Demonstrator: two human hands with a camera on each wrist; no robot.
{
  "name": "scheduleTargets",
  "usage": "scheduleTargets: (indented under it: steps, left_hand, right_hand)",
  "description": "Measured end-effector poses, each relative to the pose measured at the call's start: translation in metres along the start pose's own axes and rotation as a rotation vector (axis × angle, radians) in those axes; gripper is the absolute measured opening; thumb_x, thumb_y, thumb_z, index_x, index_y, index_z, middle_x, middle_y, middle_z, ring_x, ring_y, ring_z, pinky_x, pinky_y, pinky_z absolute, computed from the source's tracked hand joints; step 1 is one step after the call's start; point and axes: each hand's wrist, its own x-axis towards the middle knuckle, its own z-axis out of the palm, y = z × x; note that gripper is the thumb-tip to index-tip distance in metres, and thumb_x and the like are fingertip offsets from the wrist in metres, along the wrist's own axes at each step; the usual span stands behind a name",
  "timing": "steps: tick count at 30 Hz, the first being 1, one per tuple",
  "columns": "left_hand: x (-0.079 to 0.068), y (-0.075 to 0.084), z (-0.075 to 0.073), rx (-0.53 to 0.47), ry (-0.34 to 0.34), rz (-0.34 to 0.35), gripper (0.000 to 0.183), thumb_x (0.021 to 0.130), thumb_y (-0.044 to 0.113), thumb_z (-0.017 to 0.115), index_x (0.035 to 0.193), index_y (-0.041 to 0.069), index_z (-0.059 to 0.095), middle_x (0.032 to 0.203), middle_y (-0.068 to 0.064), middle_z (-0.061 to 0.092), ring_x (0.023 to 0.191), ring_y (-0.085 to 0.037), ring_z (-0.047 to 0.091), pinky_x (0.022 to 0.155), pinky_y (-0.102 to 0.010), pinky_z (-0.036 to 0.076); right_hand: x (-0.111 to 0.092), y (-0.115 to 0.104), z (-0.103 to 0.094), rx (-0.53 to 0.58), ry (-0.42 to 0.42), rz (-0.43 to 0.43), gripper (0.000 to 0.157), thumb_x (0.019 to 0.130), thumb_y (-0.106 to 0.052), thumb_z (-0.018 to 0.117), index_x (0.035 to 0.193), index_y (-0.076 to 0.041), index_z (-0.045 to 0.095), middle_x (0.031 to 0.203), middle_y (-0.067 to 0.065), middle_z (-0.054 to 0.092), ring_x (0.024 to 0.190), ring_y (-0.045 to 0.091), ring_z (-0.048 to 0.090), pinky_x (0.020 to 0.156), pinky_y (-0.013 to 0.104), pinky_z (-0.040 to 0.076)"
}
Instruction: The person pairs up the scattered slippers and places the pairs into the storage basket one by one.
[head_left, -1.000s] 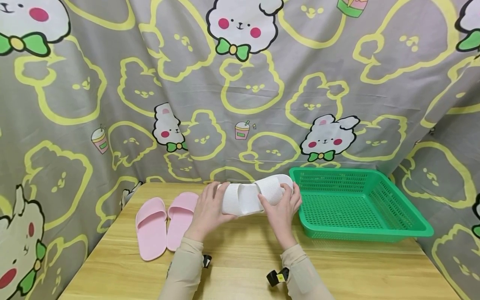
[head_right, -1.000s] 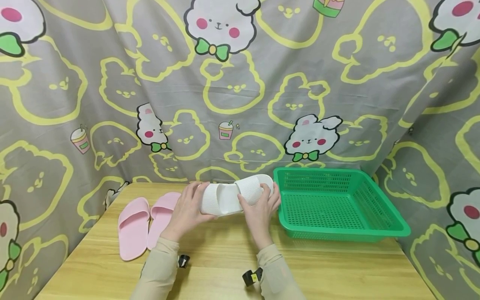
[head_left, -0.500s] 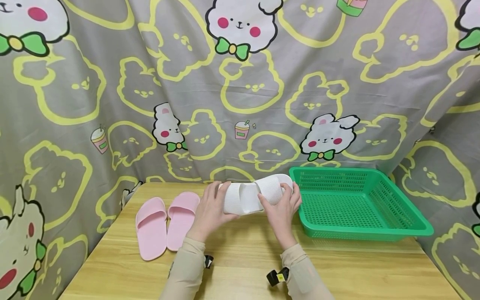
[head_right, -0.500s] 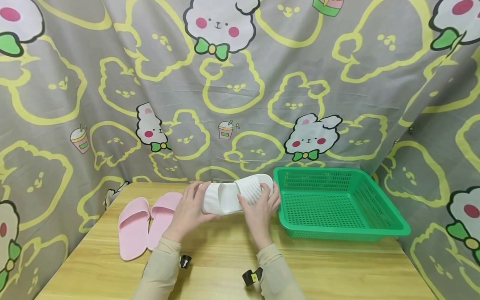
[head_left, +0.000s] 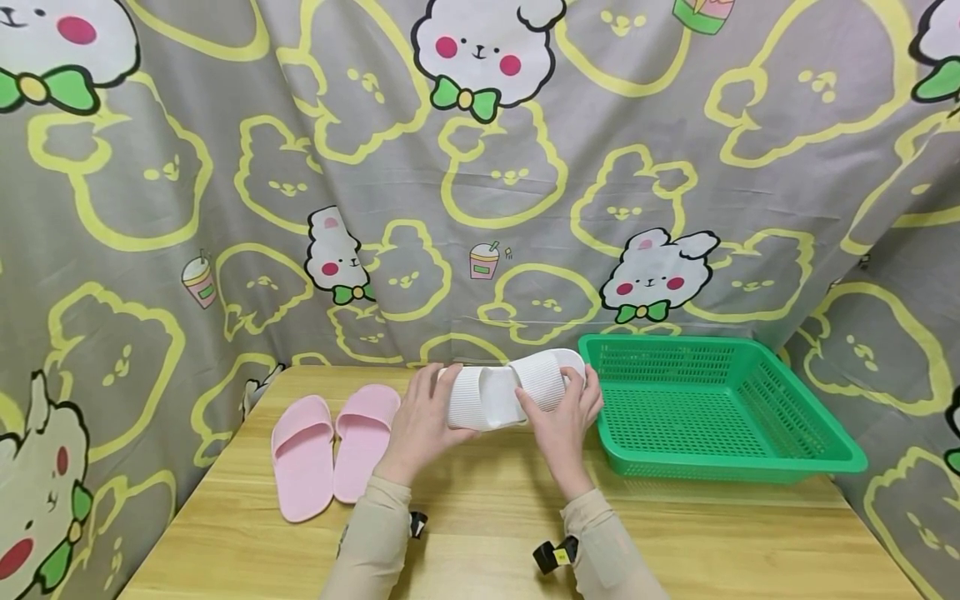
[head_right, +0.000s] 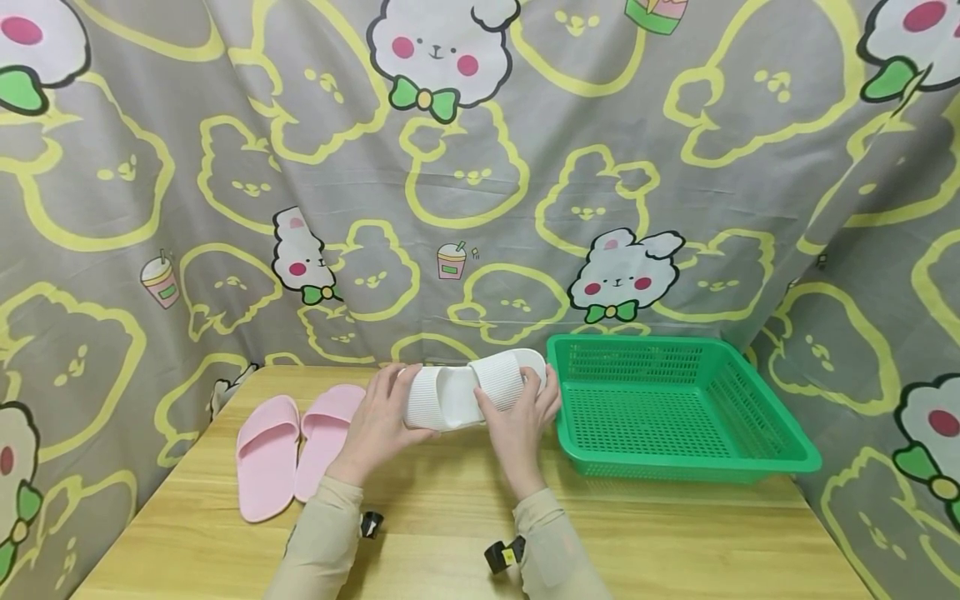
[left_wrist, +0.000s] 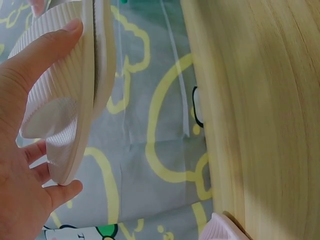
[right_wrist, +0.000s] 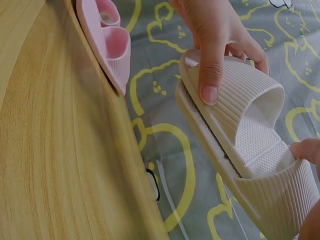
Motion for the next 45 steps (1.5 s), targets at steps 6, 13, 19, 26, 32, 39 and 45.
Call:
scheduleTargets:
  steps: [6, 13, 19, 26, 32, 39, 45]
  left_hand:
    - [0.0006, -0.0002, 0.0005, 0.011, 0.027, 0.022, 0.109, 0.049, 0.048, 0.093, 0.140, 0.015, 0.044, 0.128, -0.017, 0.049, 0.118, -0.035, 0.050, 0.097, -0.050, 0.050]
    - [0.0007, 0.0001, 0.0014, 0.017, 0.049, 0.034, 0.110, 0.048, 0.049, 0.093, 0.140, 0.015, 0.044, 0.127, -0.017, 0.049, 0.117, -0.035, 0.050, 0.095, -0.049, 0.051]
    - [0.0007, -0.0004, 0.0026, 0.024, 0.054, 0.030, 0.111, 0.047, 0.049, 0.094, 0.140, 0.015, 0.043, 0.127, -0.017, 0.049, 0.118, -0.035, 0.050, 0.095, -0.049, 0.051]
    - [0.0010, 0.0012, 0.0032, 0.022, 0.063, 0.037, 0.110, 0.047, 0.048, 0.094, 0.139, 0.014, 0.044, 0.126, -0.018, 0.050, 0.116, -0.035, 0.051, 0.096, -0.049, 0.051]
    - [0.0008, 0.0033, 0.0027, 0.033, 0.065, 0.034, 0.108, 0.048, 0.048, 0.094, 0.139, 0.016, 0.045, 0.126, -0.017, 0.050, 0.117, -0.034, 0.051, 0.096, -0.049, 0.051]
    - [0.0002, 0.0061, 0.0014, 0.040, 0.039, 0.005, 0.108, 0.050, 0.048, 0.093, 0.139, 0.017, 0.043, 0.128, -0.017, 0.050, 0.119, -0.035, 0.051, 0.094, -0.050, 0.052]
    - [0.0002, 0.0091, 0.0013, 0.052, 0.041, 0.001, 0.108, 0.050, 0.051, 0.093, 0.139, 0.015, 0.043, 0.128, -0.018, 0.050, 0.120, -0.036, 0.051, 0.093, -0.051, 0.053]
  right_hand:
    - [0.0002, 0.0000, 0.0006, 0.000, 0.004, 0.002, 0.070, 0.069, -0.031, 0.087, 0.121, -0.006, 0.047, 0.152, 0.023, 0.024, 0.135, 0.042, 0.019, 0.110, 0.058, 0.019]
    - [-0.0004, -0.0014, 0.0011, 0.006, 0.008, 0.007, 0.070, 0.069, -0.031, 0.087, 0.121, -0.006, 0.047, 0.151, 0.023, 0.025, 0.135, 0.041, 0.019, 0.111, 0.057, 0.019]
    - [-0.0013, -0.0021, 0.0011, 0.006, 0.007, 0.005, 0.070, 0.069, -0.030, 0.088, 0.120, -0.006, 0.047, 0.152, 0.021, 0.024, 0.135, 0.041, 0.019, 0.111, 0.057, 0.018]
    - [-0.0019, -0.0021, 0.0007, 0.006, 0.007, -0.007, 0.070, 0.069, -0.030, 0.088, 0.120, -0.006, 0.047, 0.151, 0.022, 0.024, 0.135, 0.042, 0.019, 0.111, 0.058, 0.017]
    - [-0.0024, -0.0013, 0.0011, 0.013, 0.008, -0.015, 0.070, 0.069, -0.030, 0.087, 0.121, -0.005, 0.046, 0.151, 0.022, 0.024, 0.135, 0.042, 0.019, 0.110, 0.059, 0.017]
    - [-0.0027, -0.0001, 0.0023, 0.018, 0.021, -0.021, 0.071, 0.069, -0.030, 0.088, 0.120, -0.005, 0.047, 0.150, 0.024, 0.025, 0.134, 0.042, 0.019, 0.110, 0.059, 0.018]
    - [-0.0038, 0.0002, 0.0031, 0.012, 0.028, -0.037, 0.071, 0.067, -0.030, 0.088, 0.120, -0.004, 0.047, 0.150, 0.024, 0.025, 0.134, 0.043, 0.021, 0.110, 0.059, 0.018]
